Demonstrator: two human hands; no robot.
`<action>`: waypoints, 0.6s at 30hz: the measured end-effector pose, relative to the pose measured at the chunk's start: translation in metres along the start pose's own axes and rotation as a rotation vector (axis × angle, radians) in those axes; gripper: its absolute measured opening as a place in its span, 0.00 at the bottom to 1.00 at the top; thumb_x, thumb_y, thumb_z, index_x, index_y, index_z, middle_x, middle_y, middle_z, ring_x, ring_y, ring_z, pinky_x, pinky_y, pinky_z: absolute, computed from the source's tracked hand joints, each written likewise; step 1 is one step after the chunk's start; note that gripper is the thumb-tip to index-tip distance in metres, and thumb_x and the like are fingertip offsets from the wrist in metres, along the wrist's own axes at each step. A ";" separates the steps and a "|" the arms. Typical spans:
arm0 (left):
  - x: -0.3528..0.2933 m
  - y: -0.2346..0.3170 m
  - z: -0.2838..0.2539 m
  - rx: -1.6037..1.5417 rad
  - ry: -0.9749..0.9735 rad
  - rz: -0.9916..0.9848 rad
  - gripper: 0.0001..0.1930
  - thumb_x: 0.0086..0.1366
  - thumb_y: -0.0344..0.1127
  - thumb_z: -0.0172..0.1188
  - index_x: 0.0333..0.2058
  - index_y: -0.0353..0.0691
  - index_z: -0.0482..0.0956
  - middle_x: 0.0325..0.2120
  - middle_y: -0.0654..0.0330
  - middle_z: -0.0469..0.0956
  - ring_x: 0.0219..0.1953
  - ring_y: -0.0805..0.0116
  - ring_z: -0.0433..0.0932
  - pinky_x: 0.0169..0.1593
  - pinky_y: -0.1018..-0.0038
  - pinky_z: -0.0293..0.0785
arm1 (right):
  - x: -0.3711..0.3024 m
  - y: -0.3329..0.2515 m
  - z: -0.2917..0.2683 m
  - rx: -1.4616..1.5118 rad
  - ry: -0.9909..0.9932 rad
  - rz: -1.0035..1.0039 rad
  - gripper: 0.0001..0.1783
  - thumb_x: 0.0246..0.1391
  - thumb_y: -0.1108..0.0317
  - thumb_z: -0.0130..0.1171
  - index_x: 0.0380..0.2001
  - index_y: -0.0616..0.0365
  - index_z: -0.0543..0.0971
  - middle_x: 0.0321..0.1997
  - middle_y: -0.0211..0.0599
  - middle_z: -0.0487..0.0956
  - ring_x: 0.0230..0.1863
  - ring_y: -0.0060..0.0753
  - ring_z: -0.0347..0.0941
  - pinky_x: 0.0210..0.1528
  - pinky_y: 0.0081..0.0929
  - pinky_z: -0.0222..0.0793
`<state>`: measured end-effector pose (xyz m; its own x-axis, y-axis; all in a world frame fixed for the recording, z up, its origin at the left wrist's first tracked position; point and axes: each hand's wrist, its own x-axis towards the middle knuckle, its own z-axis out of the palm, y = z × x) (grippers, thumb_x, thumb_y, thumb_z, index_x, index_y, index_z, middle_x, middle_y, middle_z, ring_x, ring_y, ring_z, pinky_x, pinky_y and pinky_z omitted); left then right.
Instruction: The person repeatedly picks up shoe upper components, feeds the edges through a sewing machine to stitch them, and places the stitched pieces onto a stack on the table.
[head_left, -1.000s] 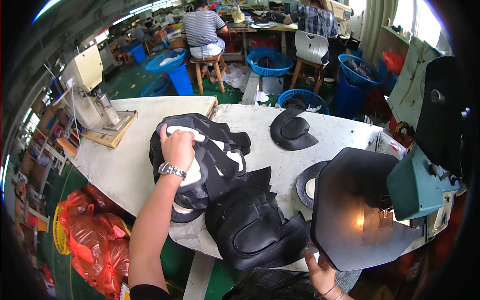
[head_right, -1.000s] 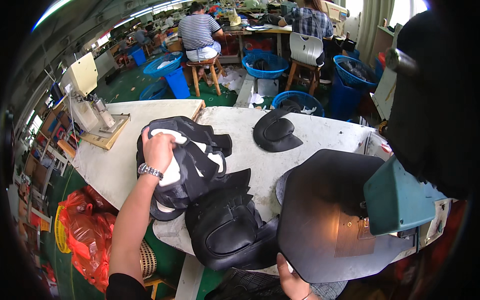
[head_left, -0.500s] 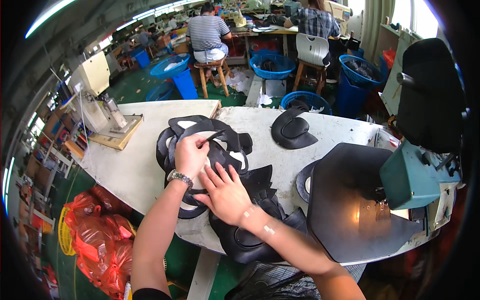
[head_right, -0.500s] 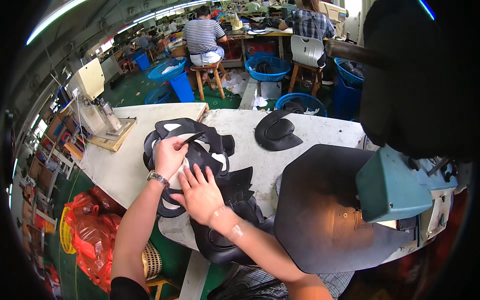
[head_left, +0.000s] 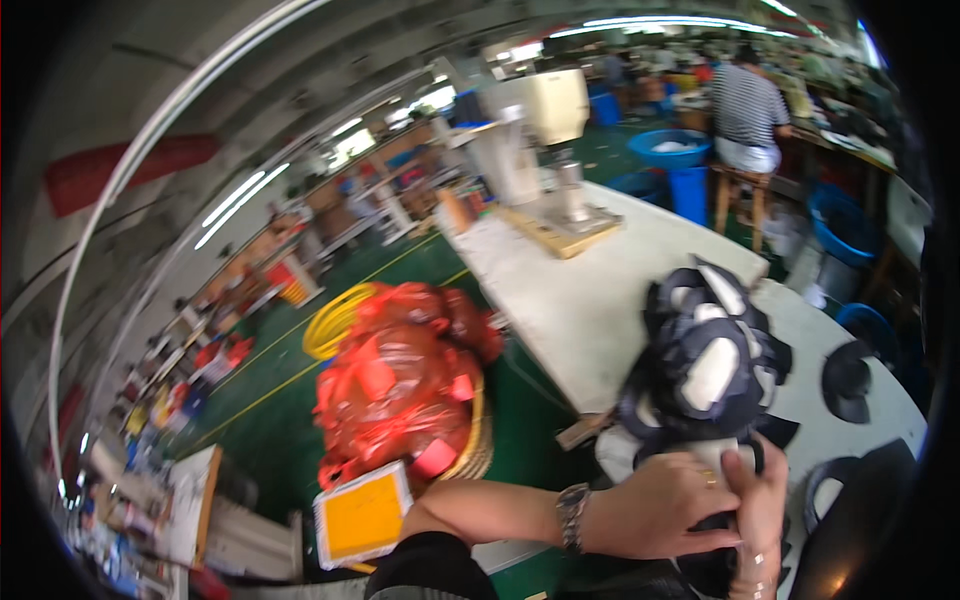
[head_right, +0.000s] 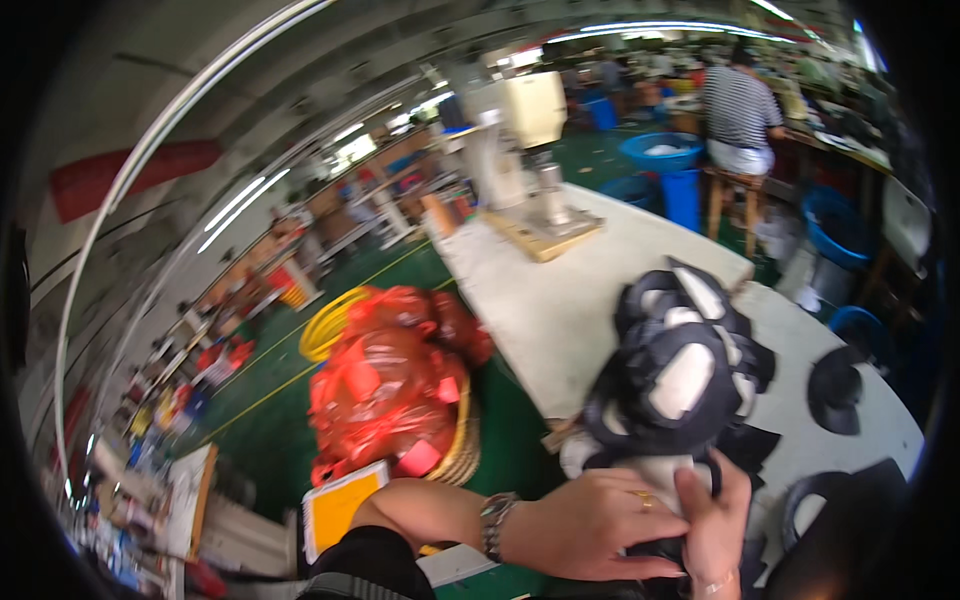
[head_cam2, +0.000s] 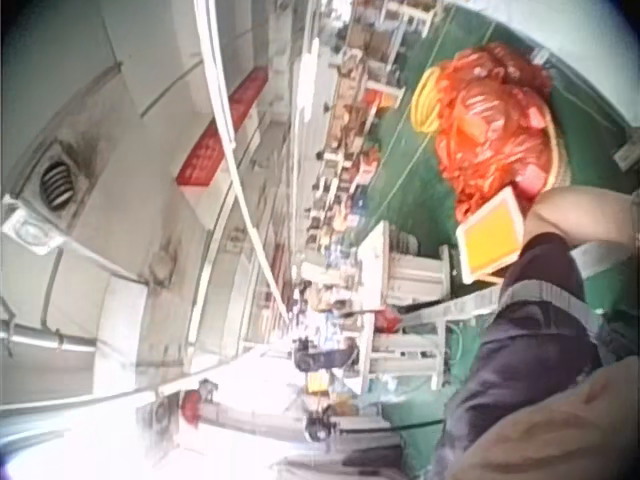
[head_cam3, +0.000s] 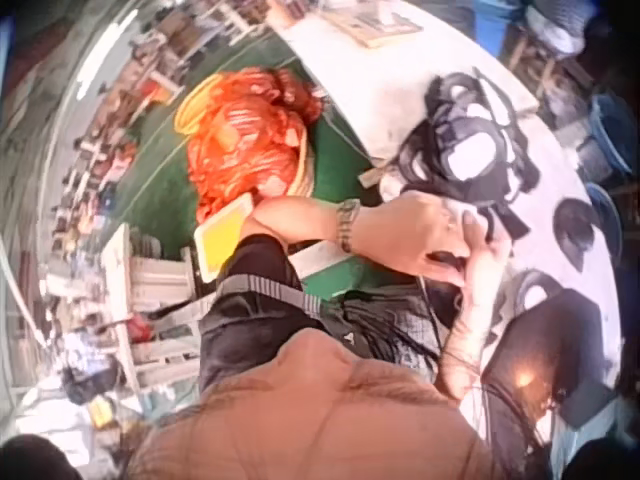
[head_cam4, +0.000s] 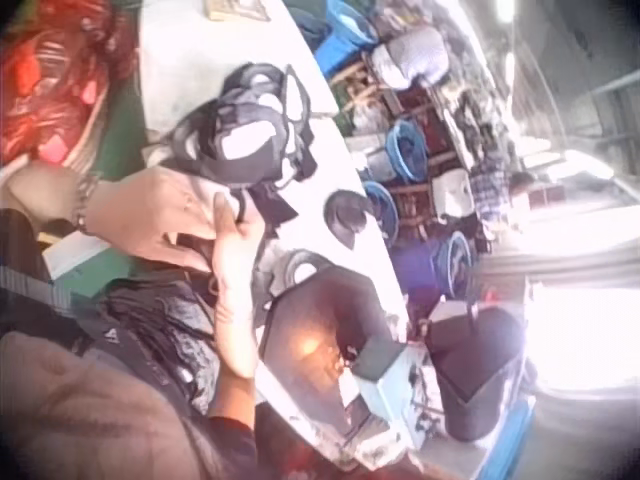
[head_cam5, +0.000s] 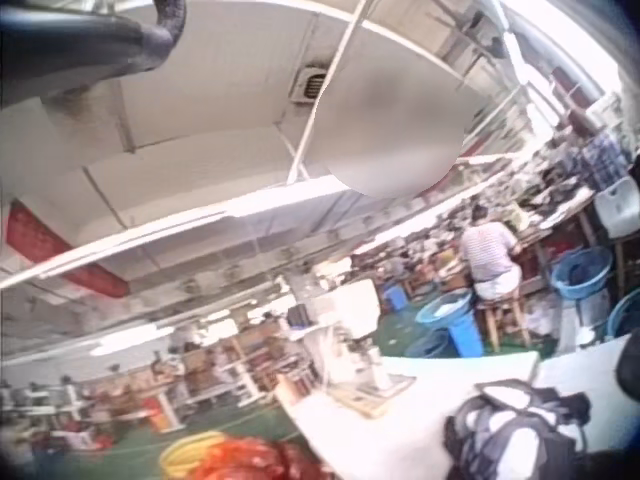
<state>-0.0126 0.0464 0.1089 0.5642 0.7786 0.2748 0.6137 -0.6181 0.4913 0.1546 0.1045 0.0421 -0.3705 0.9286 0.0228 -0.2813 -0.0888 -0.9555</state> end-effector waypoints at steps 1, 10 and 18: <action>-0.007 0.007 -0.009 0.101 0.122 0.169 0.22 0.59 0.45 0.66 0.47 0.36 0.77 0.52 0.51 0.75 0.52 0.52 0.75 0.51 0.61 0.70 | -0.015 0.010 -0.003 -0.176 -0.057 -0.080 0.14 0.53 0.77 0.59 0.45 0.61 0.79 0.39 0.36 0.80 0.39 0.34 0.77 0.45 0.26 0.73; -0.044 -0.012 0.023 -0.268 -0.047 0.104 0.24 0.48 0.46 0.73 0.42 0.38 0.79 0.36 0.58 0.78 0.43 0.62 0.72 0.57 0.60 0.49 | -0.096 -0.025 -0.018 -0.343 -0.219 0.119 0.08 0.58 0.70 0.63 0.33 0.67 0.81 0.30 0.32 0.81 0.31 0.23 0.72 0.37 0.23 0.68; -0.035 0.016 0.062 0.032 0.375 0.133 0.42 0.40 0.33 0.69 0.56 0.35 0.60 0.41 0.50 0.72 0.47 0.51 0.70 0.58 0.50 0.51 | -0.139 -0.016 -0.050 -0.600 -0.216 0.064 0.10 0.61 0.76 0.57 0.45 0.62 0.82 0.36 0.34 0.82 0.34 0.20 0.72 0.38 0.21 0.69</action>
<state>0.0119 0.0024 0.0561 0.4030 0.6734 0.6198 0.5690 -0.7148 0.4067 0.2546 -0.0050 0.0394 -0.5581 0.8288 -0.0405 0.2687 0.1342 -0.9538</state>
